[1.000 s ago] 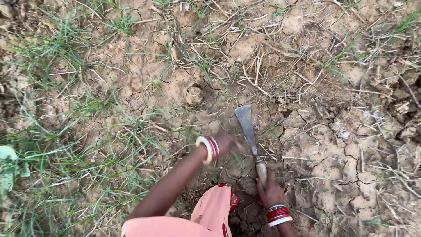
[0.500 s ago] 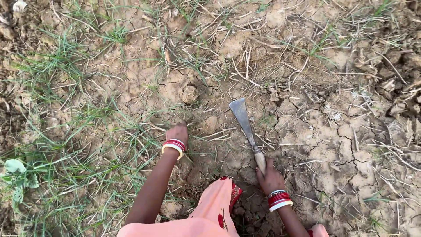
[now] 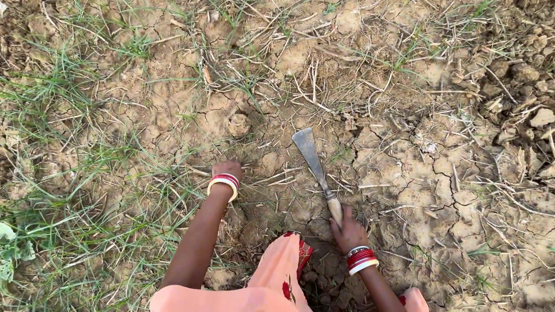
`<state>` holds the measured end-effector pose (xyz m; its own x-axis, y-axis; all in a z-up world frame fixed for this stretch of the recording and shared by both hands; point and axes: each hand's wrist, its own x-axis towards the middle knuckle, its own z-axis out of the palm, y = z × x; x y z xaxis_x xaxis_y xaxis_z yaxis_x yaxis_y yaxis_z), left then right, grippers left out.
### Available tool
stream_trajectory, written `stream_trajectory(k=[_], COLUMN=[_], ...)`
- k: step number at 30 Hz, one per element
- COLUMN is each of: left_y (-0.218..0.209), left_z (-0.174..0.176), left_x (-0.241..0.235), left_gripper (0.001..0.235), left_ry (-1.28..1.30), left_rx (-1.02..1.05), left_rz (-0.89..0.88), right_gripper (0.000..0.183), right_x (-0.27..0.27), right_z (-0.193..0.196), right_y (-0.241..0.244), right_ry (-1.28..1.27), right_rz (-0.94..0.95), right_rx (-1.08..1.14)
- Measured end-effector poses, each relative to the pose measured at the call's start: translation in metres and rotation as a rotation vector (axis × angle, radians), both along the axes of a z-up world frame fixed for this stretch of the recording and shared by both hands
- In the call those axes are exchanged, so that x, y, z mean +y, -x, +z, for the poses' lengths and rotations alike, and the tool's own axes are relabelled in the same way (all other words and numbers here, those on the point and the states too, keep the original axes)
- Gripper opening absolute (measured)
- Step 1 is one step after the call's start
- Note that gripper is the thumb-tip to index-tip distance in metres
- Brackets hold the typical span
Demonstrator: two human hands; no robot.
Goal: Weeding the soil around plants in a field using a hand tool and fingers.
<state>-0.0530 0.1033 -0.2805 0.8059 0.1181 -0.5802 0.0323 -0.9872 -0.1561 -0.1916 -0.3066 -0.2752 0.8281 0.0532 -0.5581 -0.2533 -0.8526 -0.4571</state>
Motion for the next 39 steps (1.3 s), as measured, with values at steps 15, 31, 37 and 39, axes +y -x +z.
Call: stream_trajectory(k=[15, 31, 37, 39], left_y=[0.098, 0.063, 0.038, 0.038], left_z=[0.069, 0.069, 0.075, 0.031], left_x=[-0.074, -0.029, -0.036, -0.021], left_gripper=[0.037, 0.023, 0.064, 0.062], left_ry=[0.691, 0.242, 0.070, 0.058], left_rx=[0.282, -0.186, -0.081, -0.108], left_rz=[0.087, 0.225, 0.175, 0.129], right_gripper=[0.054, 0.051, 0.051, 0.051], right_x=[0.002, 0.002, -0.004, -0.003], right_z=[0.000, 0.007, -0.005, -0.003], right_y=[-0.006, -0.002, 0.002, 0.002], right_ry=[0.045, 0.024, 0.003, -0.008], right_rz=[-0.011, -0.027, 0.007, 0.000], right_rx=[0.047, 0.034, -0.086, -0.067])
